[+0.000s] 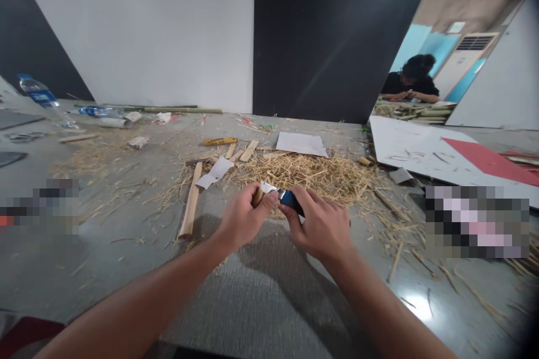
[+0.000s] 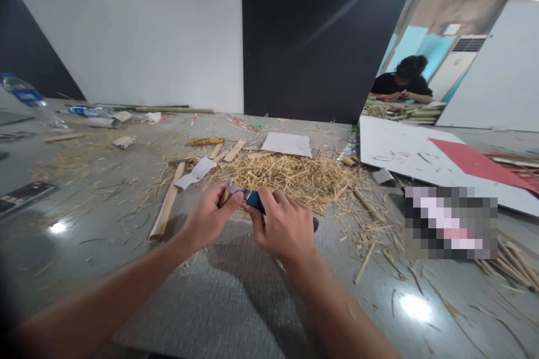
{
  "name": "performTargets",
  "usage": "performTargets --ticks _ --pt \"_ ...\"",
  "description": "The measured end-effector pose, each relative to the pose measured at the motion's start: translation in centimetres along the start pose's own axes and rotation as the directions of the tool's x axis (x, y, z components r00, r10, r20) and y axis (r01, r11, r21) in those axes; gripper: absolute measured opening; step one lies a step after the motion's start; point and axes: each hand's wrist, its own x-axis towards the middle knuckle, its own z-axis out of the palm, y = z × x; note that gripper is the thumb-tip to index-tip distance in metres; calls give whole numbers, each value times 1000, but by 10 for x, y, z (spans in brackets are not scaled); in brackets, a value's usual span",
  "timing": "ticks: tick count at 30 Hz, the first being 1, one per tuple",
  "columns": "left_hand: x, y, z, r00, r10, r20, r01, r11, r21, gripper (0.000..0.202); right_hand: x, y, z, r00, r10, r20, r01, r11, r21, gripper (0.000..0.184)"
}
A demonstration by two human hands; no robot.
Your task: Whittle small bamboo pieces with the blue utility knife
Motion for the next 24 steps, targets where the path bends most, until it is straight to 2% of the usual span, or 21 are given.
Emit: performTargets --ticks 2,4,5,6,10,12,18,24 --pt "0 -3 -2 998 -30 -46 31 999 14 43 5 8 -3 987 154 -41 -152 988 30 35" --pt "1 -7 -6 995 -42 -89 43 999 14 45 10 23 -5 918 377 -125 -377 926 20 39" --pt "2 -8 -8 995 -44 -94 43 999 -10 45 12 31 -6 889 430 -155 -436 900 -5 40" --pt "3 -9 -11 996 -50 -80 45 997 -60 42 13 39 -6 883 447 -141 -455 890 -32 41" --pt "7 -4 -18 989 -101 107 135 914 -382 21 10 48 -1 947 320 14 -320 947 -18 37" --pt "7 -1 -18 980 -87 180 163 870 -465 23 6 41 2 972 230 43 -231 972 37 37" --pt "4 2 -14 965 -44 258 166 866 -471 25 -3 22 9 994 -14 106 -10 975 223 37" --pt "-1 1 -16 941 -30 338 171 902 -396 29 -5 18 12 991 -90 100 60 961 269 35"
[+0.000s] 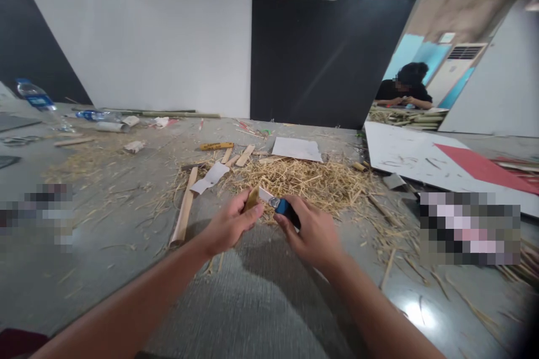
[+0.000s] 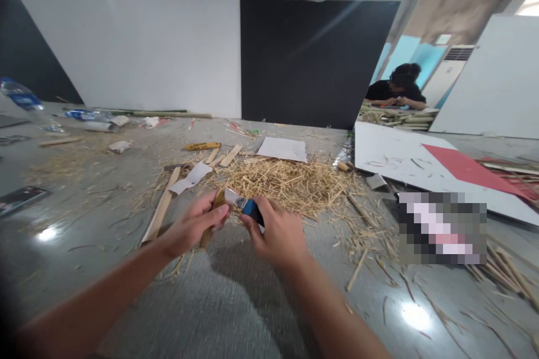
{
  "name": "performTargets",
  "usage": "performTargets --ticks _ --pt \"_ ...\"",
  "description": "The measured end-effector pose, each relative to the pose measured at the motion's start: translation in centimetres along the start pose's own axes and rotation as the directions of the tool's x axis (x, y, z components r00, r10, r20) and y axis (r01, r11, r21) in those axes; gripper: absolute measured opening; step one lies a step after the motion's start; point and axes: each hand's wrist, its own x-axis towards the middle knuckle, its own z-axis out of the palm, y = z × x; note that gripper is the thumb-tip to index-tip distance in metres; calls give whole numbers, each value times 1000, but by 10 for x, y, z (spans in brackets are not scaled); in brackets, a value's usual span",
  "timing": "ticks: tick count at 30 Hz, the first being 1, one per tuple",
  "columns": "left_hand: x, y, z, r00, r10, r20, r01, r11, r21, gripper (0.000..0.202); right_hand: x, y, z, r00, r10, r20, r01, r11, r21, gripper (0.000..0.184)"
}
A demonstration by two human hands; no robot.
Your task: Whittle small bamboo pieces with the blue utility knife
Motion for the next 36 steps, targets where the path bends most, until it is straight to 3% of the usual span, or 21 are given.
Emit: performTargets --ticks 5,11,14,19,27,30,36 --pt "-6 0 1 999 6 39 -11 990 144 37 -2 -7 -1 999 -46 23 45 998 32 34" --pt "-7 0 3 979 203 -8 -181 887 424 36 -3 -14 -2 996 -78 44 73 992 100 32" --pt "-7 -1 0 963 266 -27 -210 815 540 34 -3 -15 -2 995 -82 55 75 990 117 31" --pt "-10 -3 -4 950 311 -40 -186 660 728 41 -3 -15 1 995 -77 60 71 993 95 33" --pt "-8 -5 -2 909 390 -149 -91 532 842 35 -3 -22 5 999 41 17 -41 999 -14 31" --pt "-4 -8 1 907 363 -215 -9 526 850 31 -3 -28 8 995 98 -13 -98 990 -103 30" --pt "4 -8 4 916 279 -290 31 669 743 33 4 -25 7 951 283 -124 -304 930 -205 30"
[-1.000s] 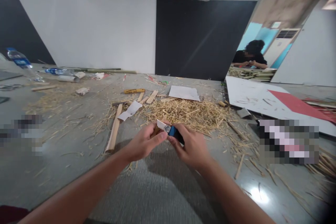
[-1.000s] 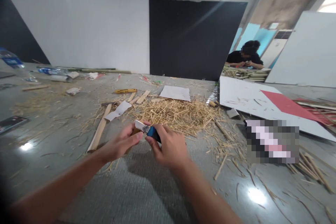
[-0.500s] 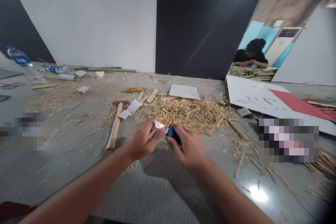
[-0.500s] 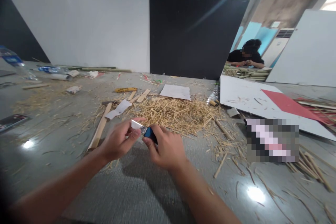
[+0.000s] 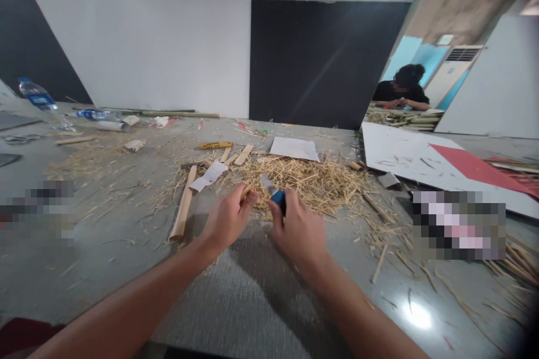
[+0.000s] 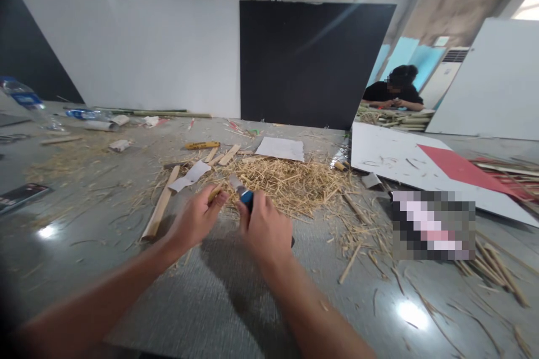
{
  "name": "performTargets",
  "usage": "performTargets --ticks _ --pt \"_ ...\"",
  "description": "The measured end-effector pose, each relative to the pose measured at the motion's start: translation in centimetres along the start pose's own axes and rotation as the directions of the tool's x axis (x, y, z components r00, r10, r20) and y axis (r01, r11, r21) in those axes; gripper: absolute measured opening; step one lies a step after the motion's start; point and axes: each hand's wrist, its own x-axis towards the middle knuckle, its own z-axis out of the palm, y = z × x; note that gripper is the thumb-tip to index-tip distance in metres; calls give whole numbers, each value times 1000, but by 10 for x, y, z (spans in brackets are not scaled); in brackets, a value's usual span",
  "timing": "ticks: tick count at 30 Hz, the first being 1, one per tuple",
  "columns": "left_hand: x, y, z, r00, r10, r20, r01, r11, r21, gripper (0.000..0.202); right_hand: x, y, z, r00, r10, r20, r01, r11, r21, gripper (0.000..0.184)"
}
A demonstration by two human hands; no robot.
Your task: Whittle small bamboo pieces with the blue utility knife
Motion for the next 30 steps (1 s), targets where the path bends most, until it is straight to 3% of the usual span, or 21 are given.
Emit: performTargets --ticks 3,5,7,9,10,12,17,23,26,30 --pt "2 1 -4 998 -26 63 36 985 -168 34 11 16 0 985 164 -47 -155 976 151 33" --pt "1 3 -6 962 -73 264 184 885 -428 30 17 26 1 982 181 -52 -144 899 413 35" --pt "-2 7 -6 865 -55 499 399 680 -615 28 18 30 2 983 182 33 -151 688 710 39" --pt "-7 10 -5 784 6 621 526 524 -670 27 16 28 4 972 123 201 -234 411 881 41" --pt "-9 12 -4 766 31 643 548 491 -677 26 15 25 4 961 73 268 -277 309 910 42" --pt "-14 15 -2 755 63 653 552 477 -684 25 11 18 4 951 -16 310 -298 231 926 39" --pt "-20 19 1 751 85 654 511 553 -658 31 4 6 5 981 -35 192 -170 325 930 23" --pt "-22 14 5 743 101 662 486 599 -637 35 -1 5 8 971 -35 235 -216 278 936 21" --pt "-23 12 8 761 114 638 469 584 -663 34 -1 6 4 977 -57 206 -170 378 910 19" --pt "-22 12 11 768 102 633 450 616 -646 33 1 5 1 992 -89 84 -29 492 870 15"
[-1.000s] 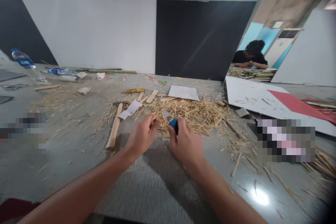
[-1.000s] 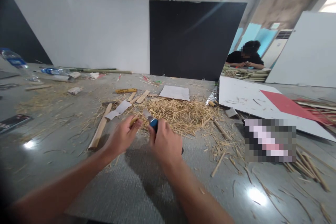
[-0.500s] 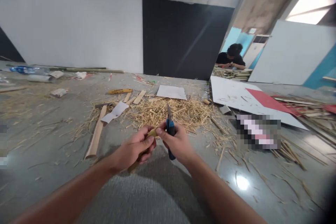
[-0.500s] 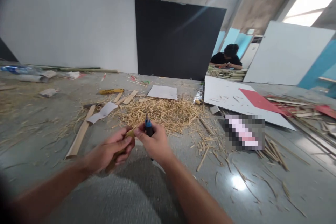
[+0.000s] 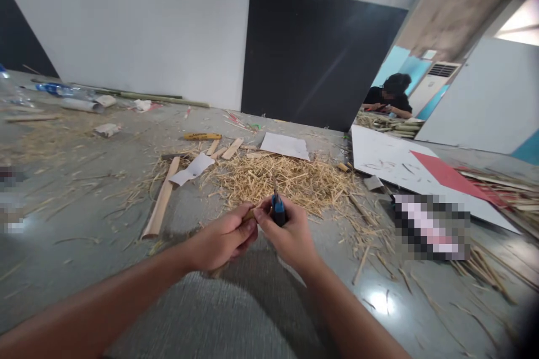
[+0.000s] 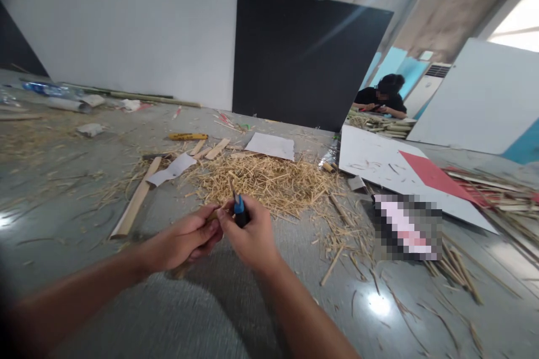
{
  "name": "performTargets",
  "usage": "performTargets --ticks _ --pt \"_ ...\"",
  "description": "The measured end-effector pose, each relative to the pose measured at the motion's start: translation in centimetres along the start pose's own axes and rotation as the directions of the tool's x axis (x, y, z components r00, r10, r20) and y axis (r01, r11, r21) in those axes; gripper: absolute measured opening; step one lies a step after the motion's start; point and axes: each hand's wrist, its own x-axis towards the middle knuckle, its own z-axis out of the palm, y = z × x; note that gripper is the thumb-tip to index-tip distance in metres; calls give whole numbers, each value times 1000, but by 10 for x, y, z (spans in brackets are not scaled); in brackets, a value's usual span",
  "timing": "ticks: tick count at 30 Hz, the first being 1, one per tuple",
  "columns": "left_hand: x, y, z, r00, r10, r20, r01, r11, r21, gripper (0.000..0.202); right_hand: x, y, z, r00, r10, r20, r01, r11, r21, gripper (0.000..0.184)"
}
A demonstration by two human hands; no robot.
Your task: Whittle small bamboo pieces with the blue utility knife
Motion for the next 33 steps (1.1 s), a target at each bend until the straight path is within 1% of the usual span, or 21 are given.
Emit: performTargets --ticks 4,7,11,16,20,23,26,30,31,33 --pt "0 1 -1 999 -31 -6 32 999 15 31 1 3 4 999 14 -39 -13 1000 19 14" --pt "-1 1 -3 998 -63 8 64 997 -33 27 0 5 5 997 41 -59 -39 999 30 14" --pt "-1 2 0 999 -38 -10 38 998 -52 24 -1 4 5 997 61 -53 -61 998 16 13" --pt "-1 7 8 996 -13 -83 16 999 32 22 0 6 6 998 42 -56 -41 999 29 16" --pt "-1 9 10 994 -12 -108 24 994 110 21 0 8 9 997 36 -62 -33 998 45 16" --pt "-1 10 10 993 -11 -120 26 993 118 19 1 7 10 998 33 -62 -31 999 40 16" --pt "-2 9 10 992 -37 -124 47 996 82 20 2 6 9 998 26 -56 -25 999 22 16" --pt "-2 7 7 980 -170 -101 161 983 -90 23 4 6 5 1000 27 -11 -28 999 -20 16" --pt "-2 7 7 978 -185 -97 174 978 -114 23 4 6 4 1000 26 0 -26 999 -40 16" --pt "-2 6 5 979 -178 -102 167 980 -109 24 4 6 2 1000 15 13 -13 994 -109 15"
